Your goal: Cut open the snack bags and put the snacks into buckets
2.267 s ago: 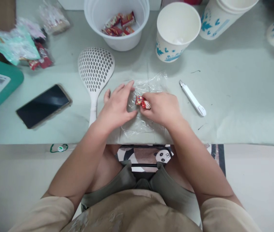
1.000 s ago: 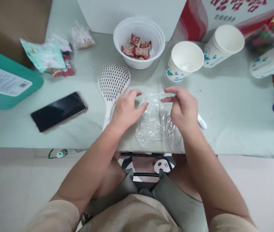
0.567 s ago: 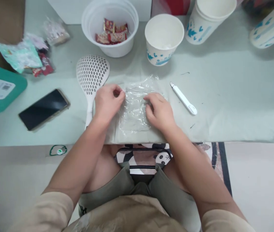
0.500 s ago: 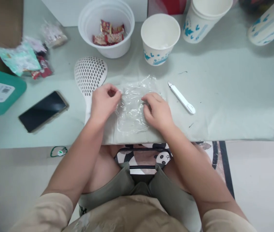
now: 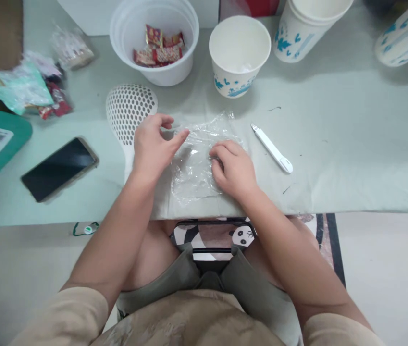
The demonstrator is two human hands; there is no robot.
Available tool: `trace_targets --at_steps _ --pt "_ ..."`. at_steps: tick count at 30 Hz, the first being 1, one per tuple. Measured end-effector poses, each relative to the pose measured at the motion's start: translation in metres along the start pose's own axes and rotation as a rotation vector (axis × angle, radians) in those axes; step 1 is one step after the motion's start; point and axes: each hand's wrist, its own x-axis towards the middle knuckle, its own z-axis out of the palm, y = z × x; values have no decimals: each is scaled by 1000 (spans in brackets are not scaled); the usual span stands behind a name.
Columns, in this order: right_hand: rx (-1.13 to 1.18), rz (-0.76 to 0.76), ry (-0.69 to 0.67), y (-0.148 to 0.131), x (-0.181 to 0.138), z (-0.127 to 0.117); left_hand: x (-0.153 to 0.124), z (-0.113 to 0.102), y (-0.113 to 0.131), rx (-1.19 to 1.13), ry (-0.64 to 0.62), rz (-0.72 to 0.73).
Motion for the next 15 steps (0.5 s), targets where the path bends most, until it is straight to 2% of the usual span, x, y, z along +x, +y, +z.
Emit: trace_targets --at_steps 5,12,15 --pt "-23 -7 9 -1 0 0 4 1 4 6 -32 -31" --pt "-19 16 2 1 0 1 7 -6 -4 -442 69 -157" --pt "-8 29 -8 0 0 2 8 -7 -3 -653 17 -275"
